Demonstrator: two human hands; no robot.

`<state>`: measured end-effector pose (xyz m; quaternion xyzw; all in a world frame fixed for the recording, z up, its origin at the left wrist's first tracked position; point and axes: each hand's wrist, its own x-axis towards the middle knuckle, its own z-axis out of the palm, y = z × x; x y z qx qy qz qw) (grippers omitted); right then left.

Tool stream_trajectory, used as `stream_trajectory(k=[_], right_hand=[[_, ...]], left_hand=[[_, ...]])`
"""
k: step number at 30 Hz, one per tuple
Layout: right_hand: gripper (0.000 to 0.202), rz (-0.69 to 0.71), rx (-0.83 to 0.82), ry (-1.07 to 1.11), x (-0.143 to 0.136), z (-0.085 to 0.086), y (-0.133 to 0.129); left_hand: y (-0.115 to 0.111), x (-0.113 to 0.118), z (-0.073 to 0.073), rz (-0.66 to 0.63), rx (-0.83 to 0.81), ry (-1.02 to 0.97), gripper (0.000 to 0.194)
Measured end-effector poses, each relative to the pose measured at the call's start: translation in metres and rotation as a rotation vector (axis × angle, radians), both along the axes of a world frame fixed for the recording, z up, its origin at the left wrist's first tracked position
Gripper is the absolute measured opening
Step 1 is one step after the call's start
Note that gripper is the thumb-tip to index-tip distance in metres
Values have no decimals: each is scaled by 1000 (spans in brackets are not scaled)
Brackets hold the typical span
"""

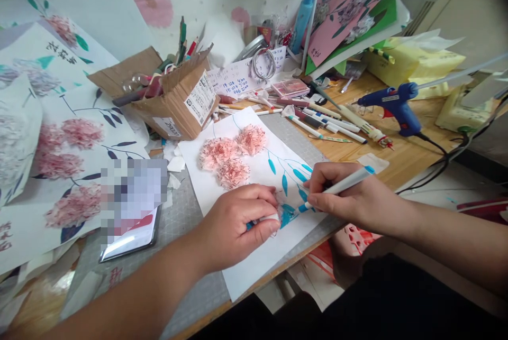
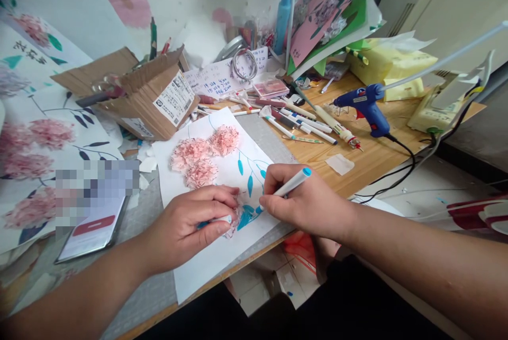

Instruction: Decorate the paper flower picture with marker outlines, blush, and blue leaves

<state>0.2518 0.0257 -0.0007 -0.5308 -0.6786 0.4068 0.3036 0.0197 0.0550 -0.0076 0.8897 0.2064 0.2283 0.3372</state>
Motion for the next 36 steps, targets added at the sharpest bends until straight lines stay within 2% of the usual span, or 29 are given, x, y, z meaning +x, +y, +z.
stream_trajectory(k=[19,36], right_hand=[[14,57,-32,-23,4,4,6],[15,31,-56,3,8,3,7]], left_hand=[[0,1,0,8,8,-4,17],[1,0,-2,16,19,-10,17]])
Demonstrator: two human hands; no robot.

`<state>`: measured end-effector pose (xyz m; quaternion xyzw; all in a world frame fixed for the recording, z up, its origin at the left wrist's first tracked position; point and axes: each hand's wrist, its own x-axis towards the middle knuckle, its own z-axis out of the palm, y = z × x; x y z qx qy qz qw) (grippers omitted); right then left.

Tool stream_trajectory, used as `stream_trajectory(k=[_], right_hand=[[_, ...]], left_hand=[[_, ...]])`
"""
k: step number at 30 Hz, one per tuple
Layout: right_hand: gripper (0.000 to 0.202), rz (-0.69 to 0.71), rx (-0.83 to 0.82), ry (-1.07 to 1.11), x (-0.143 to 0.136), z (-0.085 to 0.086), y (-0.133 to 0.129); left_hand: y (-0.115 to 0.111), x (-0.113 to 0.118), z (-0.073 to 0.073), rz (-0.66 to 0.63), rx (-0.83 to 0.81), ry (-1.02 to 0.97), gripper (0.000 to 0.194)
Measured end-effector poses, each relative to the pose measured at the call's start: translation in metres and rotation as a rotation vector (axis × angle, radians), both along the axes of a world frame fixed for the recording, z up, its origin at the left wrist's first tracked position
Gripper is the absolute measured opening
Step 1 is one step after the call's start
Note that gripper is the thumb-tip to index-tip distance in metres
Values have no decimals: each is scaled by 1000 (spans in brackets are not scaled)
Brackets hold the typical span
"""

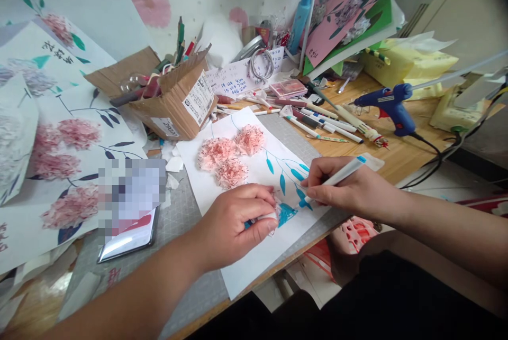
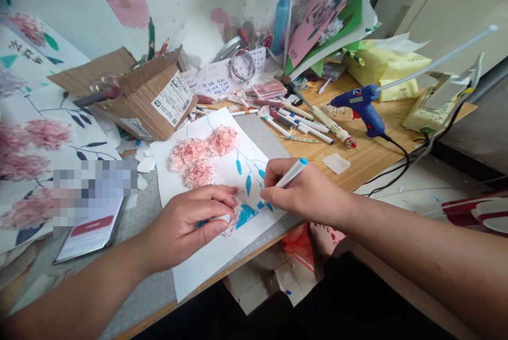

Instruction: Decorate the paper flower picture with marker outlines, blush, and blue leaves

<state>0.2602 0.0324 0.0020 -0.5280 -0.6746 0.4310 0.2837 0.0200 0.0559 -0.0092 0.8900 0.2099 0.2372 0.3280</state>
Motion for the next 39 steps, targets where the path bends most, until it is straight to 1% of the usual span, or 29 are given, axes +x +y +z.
stream_trajectory(k=[17,22,31,39], right_hand=[[15,-10,-30,17,0,2,1],[14,17,6,6,-2,2,-1],[15,44,6,-12,-2,2,2],[15,52,6,-10,-2,2,2]], left_hand=[[-1,1,1,-1,0,6,17],[-1,1,2,-5,-11,8,18],[-1,1,0,-4,-17,6,18],[-1,2,2,-3,-12,2,19]])
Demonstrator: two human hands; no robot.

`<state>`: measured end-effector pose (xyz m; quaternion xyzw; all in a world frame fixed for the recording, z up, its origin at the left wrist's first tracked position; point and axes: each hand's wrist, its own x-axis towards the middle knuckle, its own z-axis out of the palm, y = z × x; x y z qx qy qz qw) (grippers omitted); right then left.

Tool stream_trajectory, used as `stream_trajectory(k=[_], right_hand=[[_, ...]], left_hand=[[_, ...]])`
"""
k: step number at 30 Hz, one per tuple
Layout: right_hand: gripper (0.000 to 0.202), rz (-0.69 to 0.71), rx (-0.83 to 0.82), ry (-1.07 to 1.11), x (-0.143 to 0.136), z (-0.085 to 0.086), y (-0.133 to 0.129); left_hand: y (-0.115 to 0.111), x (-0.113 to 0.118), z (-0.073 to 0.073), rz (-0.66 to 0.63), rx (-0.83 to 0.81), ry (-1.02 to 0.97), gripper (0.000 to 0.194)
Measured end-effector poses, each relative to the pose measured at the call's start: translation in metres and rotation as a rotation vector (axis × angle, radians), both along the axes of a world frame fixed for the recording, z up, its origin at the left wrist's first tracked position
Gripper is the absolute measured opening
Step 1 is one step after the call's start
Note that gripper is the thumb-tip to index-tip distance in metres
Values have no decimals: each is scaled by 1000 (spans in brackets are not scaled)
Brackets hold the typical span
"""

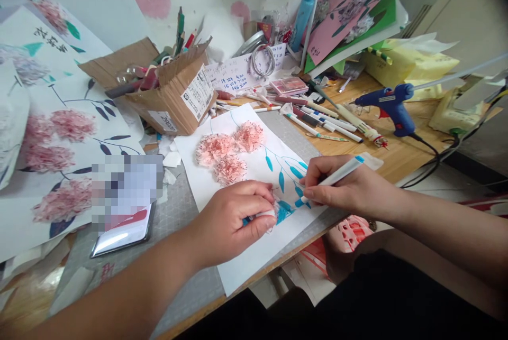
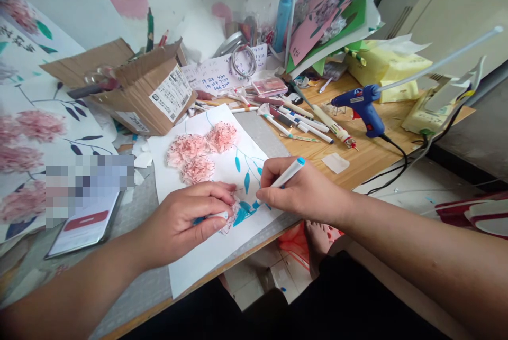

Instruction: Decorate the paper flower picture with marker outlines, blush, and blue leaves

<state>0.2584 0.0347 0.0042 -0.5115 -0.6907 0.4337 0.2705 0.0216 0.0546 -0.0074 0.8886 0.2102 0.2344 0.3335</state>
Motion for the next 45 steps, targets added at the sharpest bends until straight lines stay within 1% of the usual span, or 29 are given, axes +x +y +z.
stream_trajectory(k=[5,22,37,45], right_hand=[[14,16,5,3,-1,0,1],[14,31,31,-3,0,-2,0],[17,41,-35,2,2,-1,-1],[11,33,0,-10,-1,0,-2]], left_hand=[[0,0,1,-3,-1,2,19],[1,-1,-2,-6,1,0,20],[0,-1,-3,-4,0,3,20],[1,-1,-2,-11,1,3,20]])
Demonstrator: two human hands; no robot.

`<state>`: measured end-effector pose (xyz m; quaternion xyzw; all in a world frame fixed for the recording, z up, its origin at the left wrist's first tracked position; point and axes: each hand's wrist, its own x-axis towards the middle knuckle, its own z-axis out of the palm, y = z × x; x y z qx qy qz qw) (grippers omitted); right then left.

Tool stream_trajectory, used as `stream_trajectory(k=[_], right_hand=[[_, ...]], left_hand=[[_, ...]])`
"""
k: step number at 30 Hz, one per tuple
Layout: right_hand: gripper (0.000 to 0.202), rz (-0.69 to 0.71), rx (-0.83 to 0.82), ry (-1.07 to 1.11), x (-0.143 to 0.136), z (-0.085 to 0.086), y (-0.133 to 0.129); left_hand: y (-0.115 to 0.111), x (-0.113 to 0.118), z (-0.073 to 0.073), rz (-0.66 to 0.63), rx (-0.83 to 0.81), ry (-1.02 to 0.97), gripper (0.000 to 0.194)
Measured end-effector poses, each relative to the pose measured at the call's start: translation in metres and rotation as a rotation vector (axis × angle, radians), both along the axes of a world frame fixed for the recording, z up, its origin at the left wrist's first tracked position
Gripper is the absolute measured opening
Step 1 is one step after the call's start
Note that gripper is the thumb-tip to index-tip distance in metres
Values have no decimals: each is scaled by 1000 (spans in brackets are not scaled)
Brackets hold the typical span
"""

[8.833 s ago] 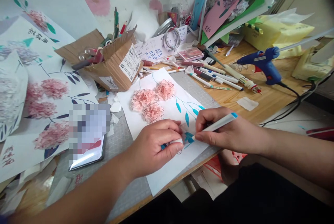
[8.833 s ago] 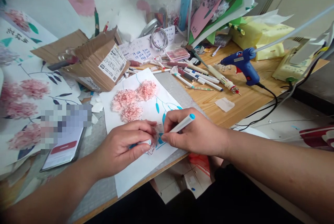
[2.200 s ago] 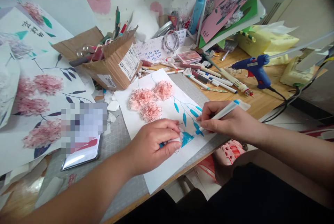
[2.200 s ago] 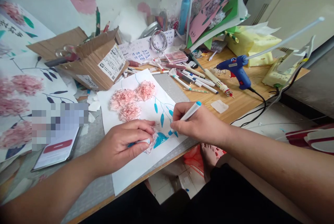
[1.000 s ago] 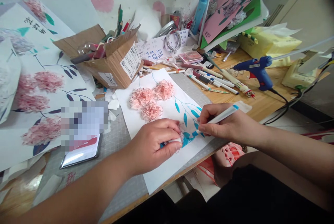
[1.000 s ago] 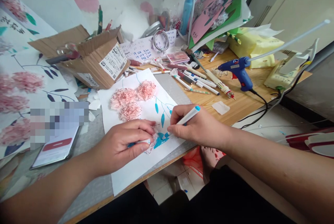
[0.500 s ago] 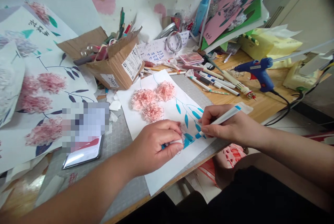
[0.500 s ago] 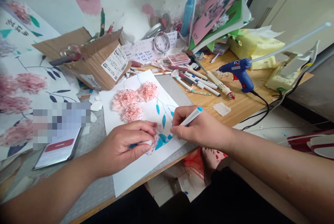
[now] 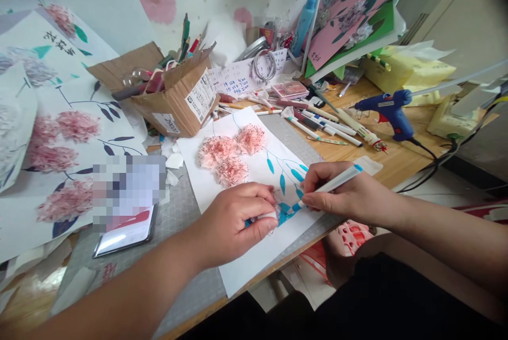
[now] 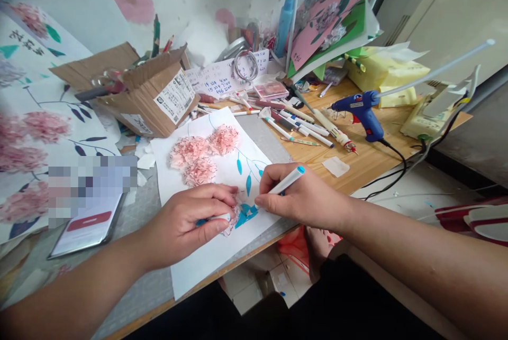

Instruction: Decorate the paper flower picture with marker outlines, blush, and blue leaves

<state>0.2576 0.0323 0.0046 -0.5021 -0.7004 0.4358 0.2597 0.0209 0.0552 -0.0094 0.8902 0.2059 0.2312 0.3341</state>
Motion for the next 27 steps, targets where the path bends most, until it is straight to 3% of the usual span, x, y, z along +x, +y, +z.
stream_trajectory(k=[27], right_hand=[[11,22,9,-20,-2,0,-1]], left_hand=[[0,0,2,1,-1,7,18]])
